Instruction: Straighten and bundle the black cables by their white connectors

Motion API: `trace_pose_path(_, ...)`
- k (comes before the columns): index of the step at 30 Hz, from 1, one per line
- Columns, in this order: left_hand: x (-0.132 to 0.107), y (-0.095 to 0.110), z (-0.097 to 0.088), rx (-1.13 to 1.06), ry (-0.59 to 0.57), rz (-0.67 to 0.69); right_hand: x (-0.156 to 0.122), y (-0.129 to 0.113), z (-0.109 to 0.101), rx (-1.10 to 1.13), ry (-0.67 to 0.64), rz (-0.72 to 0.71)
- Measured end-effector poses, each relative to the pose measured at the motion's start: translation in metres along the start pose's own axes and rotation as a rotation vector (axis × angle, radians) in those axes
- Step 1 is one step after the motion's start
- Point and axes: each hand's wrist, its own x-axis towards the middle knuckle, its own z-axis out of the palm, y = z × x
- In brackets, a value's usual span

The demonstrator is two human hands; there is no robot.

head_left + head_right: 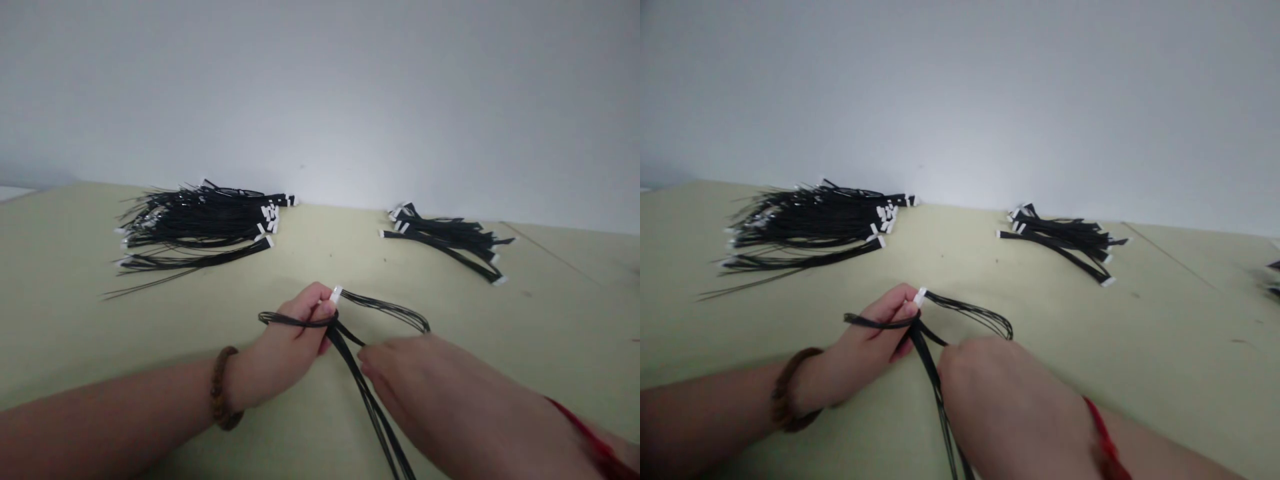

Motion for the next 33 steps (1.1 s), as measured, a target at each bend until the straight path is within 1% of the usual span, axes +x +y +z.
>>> trace_pose_path(3,-0.001,0.0,-0.001,-0.01,-0.015,0.039,0.02,0.002,-0.003,0.088,0.04,0.062)
trace_pose_path(5,-0.002,0.0,-0.001,-0.012,-0.015,0.043,0.025,0.003,-0.005,0.179,0.049,0.082)
trace_pose_path(8,-0.001,0.0,-0.001,-0.01,-0.034,0.036,0.024,0.005,-0.003,0.239,0.09,0.068)
trace_pose_path(12,-0.001,0.0,0.0,0.007,-0.031,0.032,0.022,0.005,0.0,0.196,0.163,0.08)
trace_pose_path(16,0.0,0.0,0.0,0.002,-0.021,0.006,0.024,0.005,-0.001,0.181,0.169,0.06)
trace_pose_path(18,0.0,0.0,0.001,0.002,-0.01,-0.006,0.026,0.004,-0.003,0.234,0.159,0.097)
trace_pose_path(19,0.001,0.0,0.001,0.008,-0.002,-0.011,0.027,0.005,-0.004,0.32,0.13,0.132)
trace_pose_path(20,0.001,0.0,0.001,0.015,0.007,-0.019,0.029,0.006,-0.006,0.456,0.083,0.176)
trace_pose_path(22,0.001,0.001,0.002,0.023,0.016,-0.04,0.031,0.011,-0.011,0.81,-0.057,0.25)
trace_pose_path(23,0.001,0.001,0.002,0.022,0.015,-0.051,0.032,0.015,-0.014,0.99,-0.141,0.262)
trace_pose_path(25,0.001,0.002,0.003,0.022,0.019,-0.071,0.03,0.027,-0.022,1.29,-0.287,0.217)
trace_pose_path(26,0.0,0.002,0.003,0.03,0.028,-0.078,0.029,0.033,-0.026,1.394,-0.314,0.171)
trace_pose_path(27,0.0,0.002,0.003,0.042,0.042,-0.083,0.027,0.04,-0.03,1.464,-0.31,0.118)
trace_pose_path(28,0.0,0.002,0.003,0.052,0.056,-0.089,0.025,0.047,-0.035,1.484,-0.264,0.07)
trace_pose_path(29,0.0,0.002,0.003,0.058,0.066,-0.094,0.023,0.052,-0.039,1.435,-0.185,0.028)
trace_pose_path(30,0.0,0.002,0.003,0.058,0.072,-0.096,0.022,0.056,-0.043,1.335,-0.062,-0.008)
trace_pose_path(31,0.0,0.002,0.003,0.053,0.072,-0.098,0.021,0.058,-0.048,1.227,0.093,-0.036)
trace_pose_path(33,0.0,0.004,0.003,0.047,0.068,-0.104,0.02,0.057,-0.057,1.094,0.414,-0.035)
